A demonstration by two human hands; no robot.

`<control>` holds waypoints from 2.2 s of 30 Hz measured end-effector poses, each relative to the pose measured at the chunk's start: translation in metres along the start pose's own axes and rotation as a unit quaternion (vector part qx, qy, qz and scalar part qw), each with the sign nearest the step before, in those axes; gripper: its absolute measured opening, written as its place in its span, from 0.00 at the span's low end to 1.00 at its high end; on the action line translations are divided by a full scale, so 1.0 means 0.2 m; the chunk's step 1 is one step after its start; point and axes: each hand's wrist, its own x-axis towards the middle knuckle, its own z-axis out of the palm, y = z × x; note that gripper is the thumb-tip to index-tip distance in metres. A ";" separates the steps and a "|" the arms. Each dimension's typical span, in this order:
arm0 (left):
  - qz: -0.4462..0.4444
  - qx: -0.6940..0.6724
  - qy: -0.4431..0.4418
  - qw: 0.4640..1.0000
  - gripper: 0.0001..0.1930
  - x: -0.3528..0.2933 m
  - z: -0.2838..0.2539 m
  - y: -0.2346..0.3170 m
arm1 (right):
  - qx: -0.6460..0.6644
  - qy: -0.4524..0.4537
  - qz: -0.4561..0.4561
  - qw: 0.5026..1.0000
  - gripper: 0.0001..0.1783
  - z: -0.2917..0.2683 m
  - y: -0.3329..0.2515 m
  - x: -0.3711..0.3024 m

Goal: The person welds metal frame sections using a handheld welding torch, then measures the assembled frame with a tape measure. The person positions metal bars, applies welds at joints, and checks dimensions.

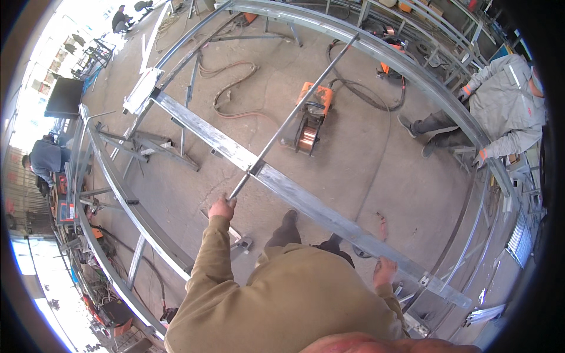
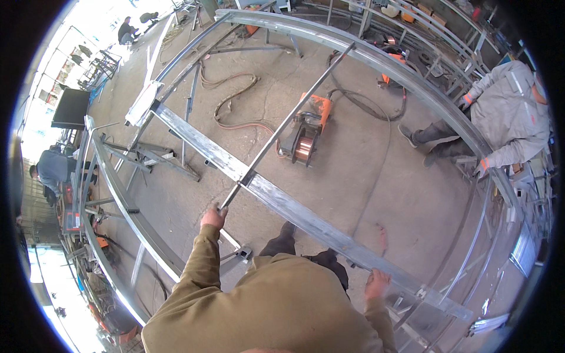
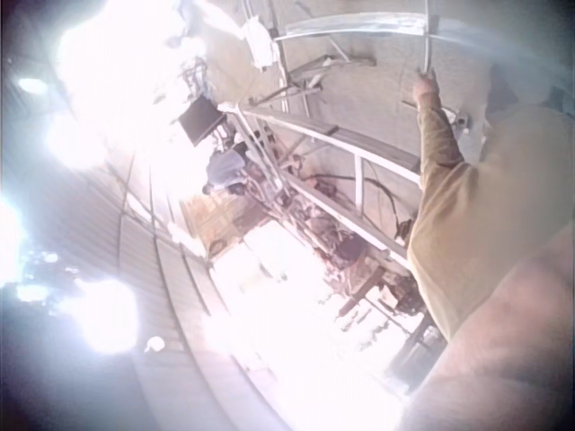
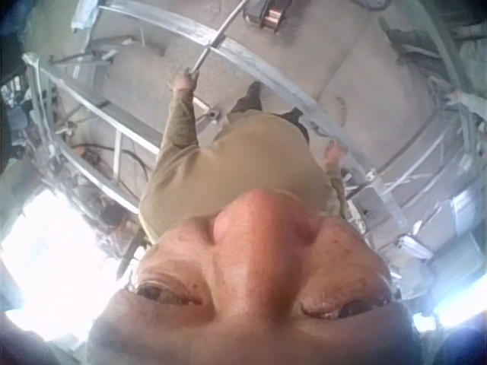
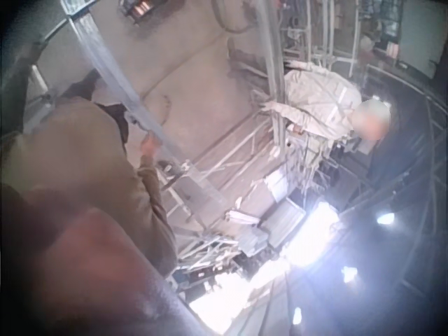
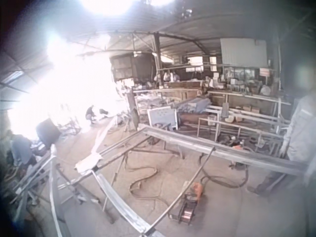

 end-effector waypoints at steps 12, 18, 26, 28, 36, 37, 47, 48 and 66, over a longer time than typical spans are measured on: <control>0.059 -0.091 -0.071 0.992 0.28 0.10 0.12 -0.17 | 0.030 0.093 0.115 0.989 0.23 0.05 -0.36 -0.03; 0.043 -0.077 -0.057 0.994 0.27 0.06 0.08 -0.13 | 0.094 0.155 0.141 0.973 0.21 0.17 -0.33 -0.02; -0.022 -0.032 -0.013 0.999 0.22 0.05 0.10 -0.05 | 0.094 0.202 0.141 0.965 0.22 0.24 -0.36 -0.04; -0.032 -0.020 -0.013 0.999 0.21 0.04 0.10 -0.03 | 0.097 0.203 0.148 0.963 0.22 0.23 -0.38 -0.03; -0.016 0.020 0.007 1.000 0.22 0.05 0.12 -0.05 | 0.088 0.218 0.116 0.965 0.23 0.23 -0.39 -0.05; -0.020 0.024 0.002 1.000 0.23 0.05 0.12 -0.05 | 0.086 0.200 0.147 0.965 0.23 0.23 -0.40 -0.05; -0.018 -0.001 0.016 1.000 0.22 0.06 0.14 -0.05 | 0.085 0.187 0.158 0.966 0.24 0.21 -0.44 -0.02; -0.019 0.004 0.022 1.000 0.22 0.05 0.13 -0.05 | 0.089 0.182 0.174 0.964 0.24 0.22 -0.44 -0.02; -0.003 0.024 0.037 0.999 0.21 0.05 0.13 -0.04 | 0.110 0.209 0.214 0.948 0.23 0.28 -0.44 -0.02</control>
